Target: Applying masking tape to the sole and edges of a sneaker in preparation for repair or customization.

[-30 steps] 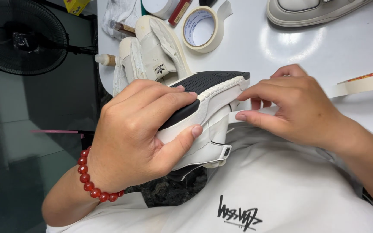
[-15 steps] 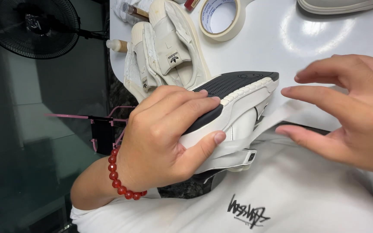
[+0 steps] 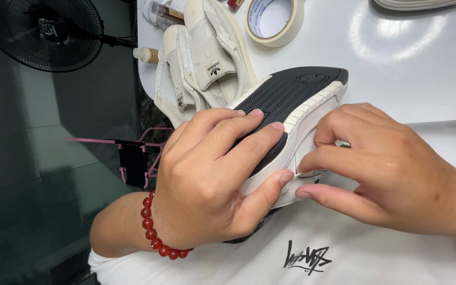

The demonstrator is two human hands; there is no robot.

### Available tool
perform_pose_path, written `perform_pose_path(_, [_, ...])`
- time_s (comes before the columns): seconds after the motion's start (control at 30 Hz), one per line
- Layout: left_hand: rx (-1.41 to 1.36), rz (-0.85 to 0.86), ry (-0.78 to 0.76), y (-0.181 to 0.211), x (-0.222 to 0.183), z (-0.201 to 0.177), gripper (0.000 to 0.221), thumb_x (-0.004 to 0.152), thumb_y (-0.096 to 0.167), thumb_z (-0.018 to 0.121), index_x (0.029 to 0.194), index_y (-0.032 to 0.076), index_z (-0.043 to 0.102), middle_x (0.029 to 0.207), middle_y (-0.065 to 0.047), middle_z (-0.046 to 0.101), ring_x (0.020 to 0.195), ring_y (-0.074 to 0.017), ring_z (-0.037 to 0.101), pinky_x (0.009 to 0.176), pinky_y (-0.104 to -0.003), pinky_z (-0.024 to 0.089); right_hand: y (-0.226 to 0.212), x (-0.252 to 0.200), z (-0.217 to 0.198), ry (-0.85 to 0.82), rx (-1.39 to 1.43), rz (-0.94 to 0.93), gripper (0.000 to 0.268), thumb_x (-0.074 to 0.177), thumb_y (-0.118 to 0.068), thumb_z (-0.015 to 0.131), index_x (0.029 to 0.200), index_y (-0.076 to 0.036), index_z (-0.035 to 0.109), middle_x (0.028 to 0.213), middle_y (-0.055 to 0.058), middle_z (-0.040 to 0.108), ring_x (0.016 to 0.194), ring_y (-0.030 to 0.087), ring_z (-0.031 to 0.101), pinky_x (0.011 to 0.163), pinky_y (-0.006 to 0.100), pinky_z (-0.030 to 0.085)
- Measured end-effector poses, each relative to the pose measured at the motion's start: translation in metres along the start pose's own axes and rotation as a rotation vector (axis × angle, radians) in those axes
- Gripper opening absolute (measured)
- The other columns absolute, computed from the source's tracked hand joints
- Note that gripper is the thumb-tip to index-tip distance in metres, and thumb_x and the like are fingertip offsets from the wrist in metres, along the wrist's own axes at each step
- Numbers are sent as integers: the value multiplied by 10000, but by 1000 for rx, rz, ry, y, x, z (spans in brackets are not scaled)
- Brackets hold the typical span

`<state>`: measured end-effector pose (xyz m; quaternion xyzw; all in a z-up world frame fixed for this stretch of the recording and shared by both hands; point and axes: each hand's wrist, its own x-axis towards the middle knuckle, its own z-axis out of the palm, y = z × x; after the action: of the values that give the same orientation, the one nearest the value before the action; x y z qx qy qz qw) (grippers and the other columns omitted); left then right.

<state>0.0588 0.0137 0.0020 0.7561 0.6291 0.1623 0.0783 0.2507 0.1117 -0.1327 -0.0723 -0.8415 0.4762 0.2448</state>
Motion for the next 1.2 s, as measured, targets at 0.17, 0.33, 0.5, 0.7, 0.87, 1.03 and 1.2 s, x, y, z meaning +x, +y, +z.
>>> perform_pose_path(0.17, [0,5,-14,-2,2,4,415,776,223,826,1098,-21,728,1060,-205,711,981,-352,679,796,-414,559,-3,0,-4,-116,166,79,207,843,-257,771,906,-116,633,957,16,622,782,122,635,611,272,518])
perform_pose_path(0.33, [-10,0,-16,-8,-1,7,411,824,230,824,1134,-17,717,1094,-200,704,1011,-339,675,840,-409,565,4,-7,1,-166,372,255,160,881,-214,740,890,-108,619,839,-60,668,722,51,674,511,206,539])
perform_pose_path(0.5, [-85,-50,-54,-13,-6,15,409,865,243,806,1162,-20,706,1120,-202,699,1020,-337,677,887,-402,565,-2,-4,10,-144,304,610,213,770,-263,861,905,-142,749,653,-26,624,533,118,543,431,293,443])
perform_pose_path(0.7, [-120,-84,-88,-16,-11,14,393,899,259,796,1185,2,712,1149,-181,700,1056,-322,672,893,-379,565,-3,-21,11,-109,117,403,127,808,-308,845,907,-231,822,654,-117,685,603,52,595,478,240,457])
perform_pose_path(0.87, [-216,-151,-67,-27,-20,17,402,913,310,808,1196,39,719,1160,-136,709,1070,-277,665,909,-341,565,-16,-8,2,-61,168,296,106,810,-249,817,899,-196,794,966,-49,706,813,86,659,613,227,501])
perform_pose_path(1.03, [-337,-245,50,-34,-37,37,447,872,342,815,1189,42,713,1183,-116,726,1084,-270,669,933,-354,548,-23,-11,3,1,301,319,131,817,-169,781,947,-154,775,1136,6,738,933,118,705,695,212,552])
perform_pose_path(1.2, [-639,-257,414,-32,-77,89,545,975,436,718,1389,127,544,1392,-157,548,1379,-326,501,1193,-441,422,-24,-15,6,18,257,400,114,814,-178,795,927,-166,783,1163,18,760,897,108,729,723,215,560])
